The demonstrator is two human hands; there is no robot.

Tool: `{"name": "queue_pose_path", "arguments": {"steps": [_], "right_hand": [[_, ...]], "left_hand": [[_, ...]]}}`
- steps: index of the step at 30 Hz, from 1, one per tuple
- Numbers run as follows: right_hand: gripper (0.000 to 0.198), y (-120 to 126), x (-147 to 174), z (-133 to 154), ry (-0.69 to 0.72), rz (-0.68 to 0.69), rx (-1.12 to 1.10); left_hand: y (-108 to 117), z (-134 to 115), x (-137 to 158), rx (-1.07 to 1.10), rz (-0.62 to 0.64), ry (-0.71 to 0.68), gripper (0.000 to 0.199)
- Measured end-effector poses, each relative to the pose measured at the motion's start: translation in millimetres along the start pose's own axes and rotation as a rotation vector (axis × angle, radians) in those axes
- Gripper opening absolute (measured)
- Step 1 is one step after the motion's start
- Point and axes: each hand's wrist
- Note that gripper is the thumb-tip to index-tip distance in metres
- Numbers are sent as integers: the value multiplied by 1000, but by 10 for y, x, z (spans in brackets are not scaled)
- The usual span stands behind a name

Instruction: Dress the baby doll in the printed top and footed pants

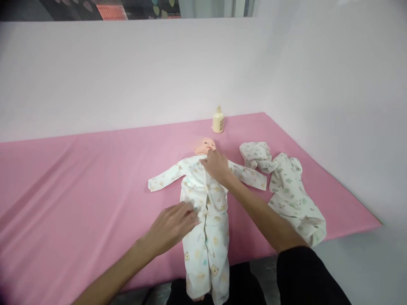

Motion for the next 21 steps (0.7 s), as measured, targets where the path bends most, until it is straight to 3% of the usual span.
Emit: {"name": "queue_pose_path", "arguments": {"steps": [2, 4, 7, 10, 12, 17, 21], "right_hand": [[24, 49, -56, 75, 33, 48, 142], [21, 114, -71, 148, 91, 91, 219], [21, 205, -77, 286, 199, 182, 326], [22, 228, -90, 439, 297, 219, 455], [19, 210, -100, 511, 344, 244, 511], [19, 240, -193, 532, 353, 352, 586], [26, 369, -363, 457, 322, 403, 523]], "left_hand": [[96, 70, -92, 167, 54, -80, 17], [148, 178, -234, 334, 75, -73, 26], [114, 404, -541, 447, 118, 149, 32], [-18, 591, -854, 365, 185, 381, 28], [-110, 634, -984, 304, 212, 447, 27], [-215, 567, -1006, 262, 238, 424, 33], [-207, 550, -975, 248, 266, 413, 34]]}}
Point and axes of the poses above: each hand's wrist, its own x-axis away from the middle knuckle, its own y-axis out of the back of the hand, z = x × y, and after that the axes turned 3 degrees about -x, right-handed
